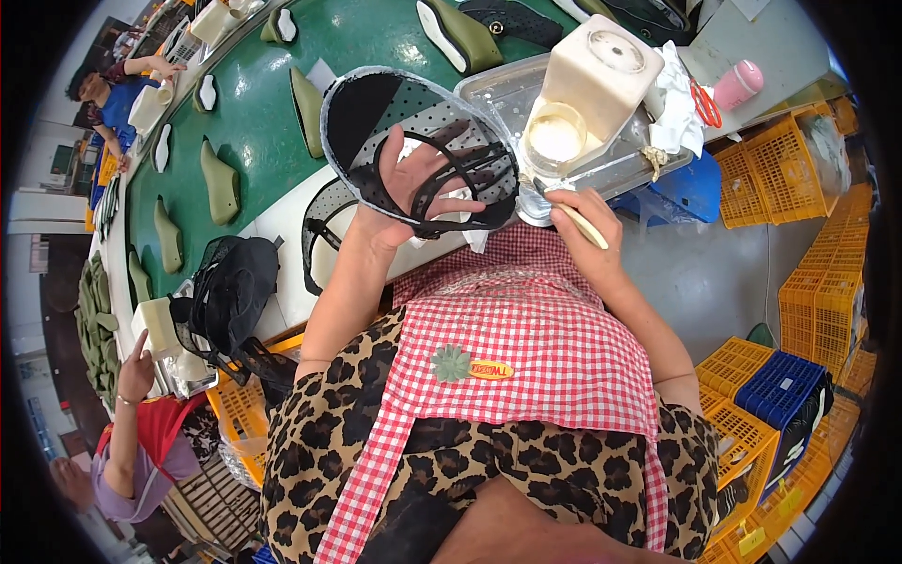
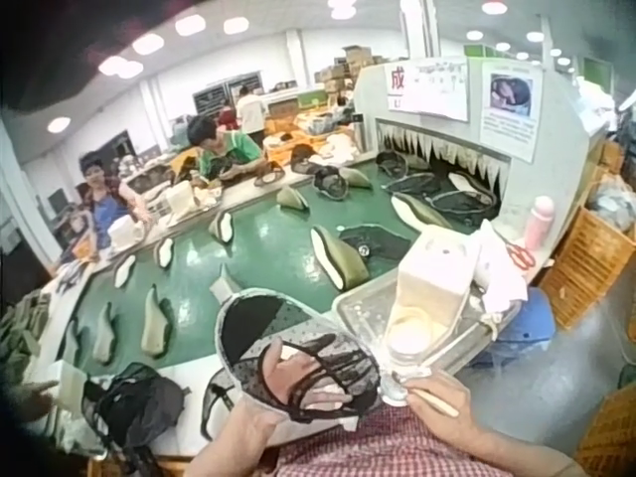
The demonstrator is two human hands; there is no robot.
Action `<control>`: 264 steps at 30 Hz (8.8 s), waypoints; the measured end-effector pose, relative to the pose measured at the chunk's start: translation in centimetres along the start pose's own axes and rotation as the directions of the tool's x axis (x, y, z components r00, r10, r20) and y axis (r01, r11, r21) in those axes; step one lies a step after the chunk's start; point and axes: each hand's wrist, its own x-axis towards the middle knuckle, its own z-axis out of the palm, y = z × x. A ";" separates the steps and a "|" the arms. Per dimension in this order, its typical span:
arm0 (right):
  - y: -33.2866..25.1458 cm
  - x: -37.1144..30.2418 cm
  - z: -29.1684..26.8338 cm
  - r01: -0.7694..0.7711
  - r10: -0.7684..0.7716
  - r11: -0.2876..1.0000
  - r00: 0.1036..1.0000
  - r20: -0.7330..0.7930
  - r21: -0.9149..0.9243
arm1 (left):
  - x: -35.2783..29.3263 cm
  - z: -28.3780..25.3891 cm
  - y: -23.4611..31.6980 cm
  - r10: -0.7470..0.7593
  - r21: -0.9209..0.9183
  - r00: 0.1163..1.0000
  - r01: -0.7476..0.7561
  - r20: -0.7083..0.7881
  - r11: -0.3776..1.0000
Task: The person takes shoe uppers from a plastic bag in a yellow crate and applies adhesive along the edges of the shoe uppers using a brush.
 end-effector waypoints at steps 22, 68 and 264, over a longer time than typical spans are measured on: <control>-2.3 1.5 -0.3 0.144 -0.146 0.988 0.989 -0.031 -0.060 | 0.5 0.5 -0.3 0.164 0.441 0.984 -0.179 0.072 0.879; -4.5 0.6 -1.7 -0.216 0.010 0.884 0.895 0.446 0.414 | 2.3 -0.8 -3.5 0.530 0.679 0.823 -0.510 0.206 0.528; -1.1 1.1 -1.0 -0.129 0.131 0.991 0.988 -0.075 0.038 | 5.1 1.1 -0.8 0.341 0.542 0.923 -0.198 -0.176 0.816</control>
